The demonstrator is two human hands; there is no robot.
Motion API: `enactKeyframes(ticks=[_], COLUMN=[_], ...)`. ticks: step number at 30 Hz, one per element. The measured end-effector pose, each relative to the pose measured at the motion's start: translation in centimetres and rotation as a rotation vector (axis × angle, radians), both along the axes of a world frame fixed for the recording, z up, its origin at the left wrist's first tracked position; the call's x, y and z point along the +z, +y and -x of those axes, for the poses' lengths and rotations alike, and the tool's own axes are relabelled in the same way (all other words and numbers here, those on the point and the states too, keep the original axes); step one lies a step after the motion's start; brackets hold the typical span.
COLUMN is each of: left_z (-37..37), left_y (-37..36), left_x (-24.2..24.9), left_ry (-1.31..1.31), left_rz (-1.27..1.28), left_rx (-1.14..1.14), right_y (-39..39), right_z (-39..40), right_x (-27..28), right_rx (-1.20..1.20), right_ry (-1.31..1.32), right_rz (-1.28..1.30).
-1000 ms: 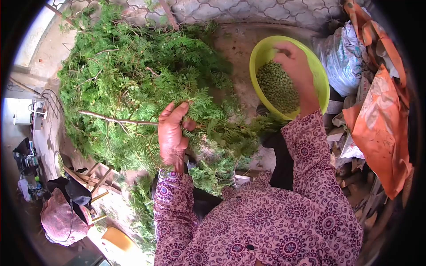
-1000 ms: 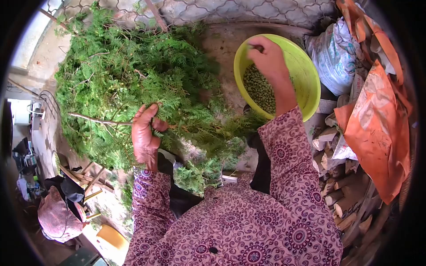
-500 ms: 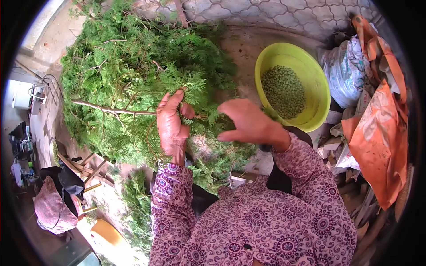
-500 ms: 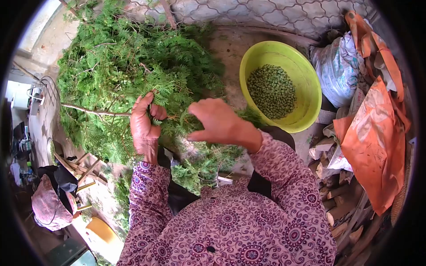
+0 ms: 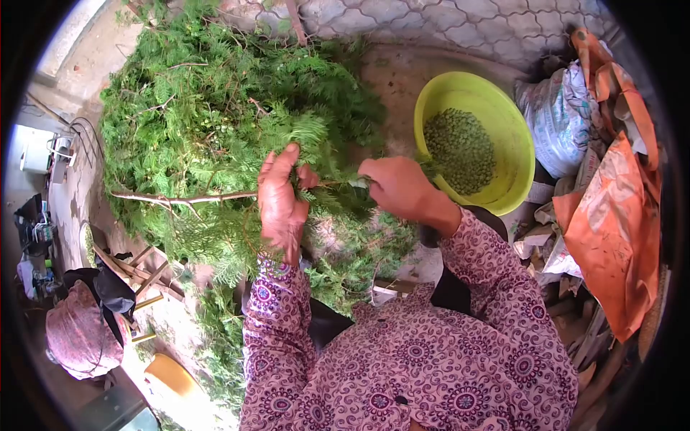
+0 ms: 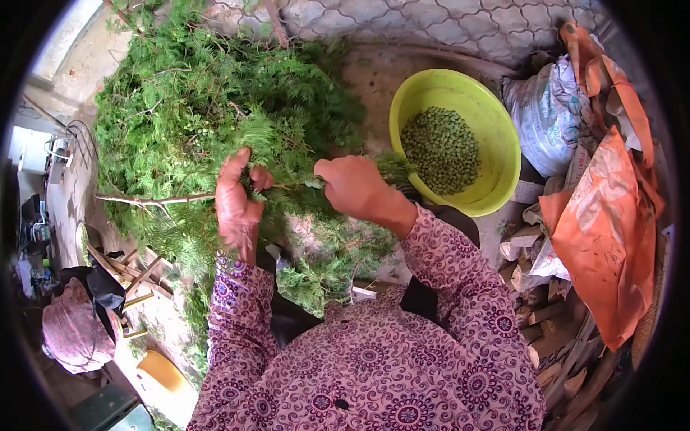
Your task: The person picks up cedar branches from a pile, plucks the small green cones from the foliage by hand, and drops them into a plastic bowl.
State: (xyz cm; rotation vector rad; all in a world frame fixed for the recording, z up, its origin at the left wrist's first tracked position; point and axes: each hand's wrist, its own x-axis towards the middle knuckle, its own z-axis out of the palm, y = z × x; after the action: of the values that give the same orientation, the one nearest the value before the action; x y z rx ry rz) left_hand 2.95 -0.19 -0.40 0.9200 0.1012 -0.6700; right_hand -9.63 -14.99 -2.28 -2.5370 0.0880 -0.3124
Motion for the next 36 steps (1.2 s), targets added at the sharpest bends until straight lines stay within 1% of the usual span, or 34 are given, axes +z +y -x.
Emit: enactKeyframes(ticks=[1,3,4,5,6,7,8,9,10,11,12,13,15,16,17,19,20,22,23,25,26,27,28,30,31,33,34,35,36], left_z=[0.2,0.6,0.5,0.5,0.6,0.7,1.2,1.3,1.4,1.6,2.0,2.1,2.5,2.8,2.8,2.7,2.8,3.1,3.3,3.6,3.7,3.8,3.9,4.1,4.1,3.9,3.7,3.5,3.3], left_y=[-0.1,-0.2,0.0,0.1,0.2,0.3,0.2,0.0,0.0,-0.1,-0.3,-0.5,-1.0,-1.1,-1.3,-1.6,-1.7,-1.7,-1.8,-1.9,-1.9,-1.9,-1.9,-1.8,-1.7,-1.7,-1.7,-1.7,-1.7], left_x=[-0.1,-0.5,-0.9,-1.1,-1.3,-1.4,-1.5,-2.1,-2.9,-3.4,-2.2,-2.3,-2.5,-3.1,-3.2,-3.4,-3.5,-3.8,-3.7,-3.4,-3.4,-3.4,-3.4,-3.3,-3.2,-3.7,-4.0,-4.3,-4.6], left_ry=[-0.003,-0.192,-0.236,-0.237,-0.288,-0.337,-0.417,-0.417,-0.467,-0.518,-0.528,-0.529,-0.511,-0.457,-0.457,-0.432,-0.433,-0.452,-0.455,-0.445,-0.447,-0.384,-0.322,-0.29,-0.255,-0.209,-0.161,-0.161,-0.16], left_rz=[0.004,-0.087,-0.088,-0.088,-0.211,-0.333,-0.38,-0.381,-0.417,-0.453,-0.584,-0.584,-0.698,-0.667,-0.666,-0.762,-0.761,-0.557,-0.557,-0.409,-0.408,-0.338,-0.269,-0.254,-0.24,-0.231,-0.22,-0.22,-0.221], left_rx=[-0.002,-0.098,-0.166,-0.169,-0.278,-0.387,-0.434,-0.434,-0.524,-0.616,-0.702,-0.704,-0.854,-0.833,-0.835,-0.943,-0.946,-0.96,-0.966,-0.876,-0.88,-0.842,-0.803,-0.769,-0.731,-0.689,-0.646,-0.642,-0.581], right_y=[-0.5,-1.2,-1.4,-1.6,-1.7,-1.9,-2.3,-2.3,-2.3,-2.4,-2.4,-2.4,-2.4,-2.4,-2.5,-3.0,-3.2,-3.6,-3.7,-4.1,-4.2,-4.4,-4.6,-5.1,-5.2,-5.2,-5.0,-4.7,-4.3], right_z=[-0.1,-0.3,-0.5,-0.7,-0.8,-0.9,-1.1,-1.2,-1.1,-1.0,-1.0,-0.9,-0.8,-0.8,-0.8,-0.7,-0.6,-0.3,-0.3,-0.1,0.0,0.0,0.0,-0.1,-0.1,-0.3,-0.4,-0.5,-0.6], right_x=[0.4,1.4,1.8,2.1,2.2,1.7,0.8,0.6,0.6,0.8,1.1,1.3,1.6,1.9,2.2,2.4,2.3,2.4,2.7,2.7,2.6,2.5,2.4,2.5,2.5,2.4,2.5,2.8,3.2], right_rx=[-0.002,0.091,0.089,0.117,0.145,0.144,0.204,0.263,0.264,0.263,0.26,0.258,0.238,0.236,0.25,0.261,0.261,0.255,0.244,0.23,0.221,0.214,0.211,0.186,0.185,0.149,0.152,0.026,-0.099], right_ry=[-0.003,0.151,0.148,0.173,0.2,0.202,0.145,0.088,0.088,0.173,0.258,0.258,0.372,0.373,0.418,0.463,0.483,0.5,0.537,0.574,0.568,0.562,0.56,0.609,0.606,0.322,0.322,0.089,-0.145], right_rz=[0.004,-0.24,-0.24,-0.276,-0.314,-0.316,-0.264,-0.212,-0.213,-0.239,-0.264,-0.265,-0.296,-0.297,-0.282,-0.267,-0.317,-0.368,-0.383,-0.399,-0.469,-0.54,-0.541,-0.648,-0.648,-0.428,-0.428,-0.572,-0.708])
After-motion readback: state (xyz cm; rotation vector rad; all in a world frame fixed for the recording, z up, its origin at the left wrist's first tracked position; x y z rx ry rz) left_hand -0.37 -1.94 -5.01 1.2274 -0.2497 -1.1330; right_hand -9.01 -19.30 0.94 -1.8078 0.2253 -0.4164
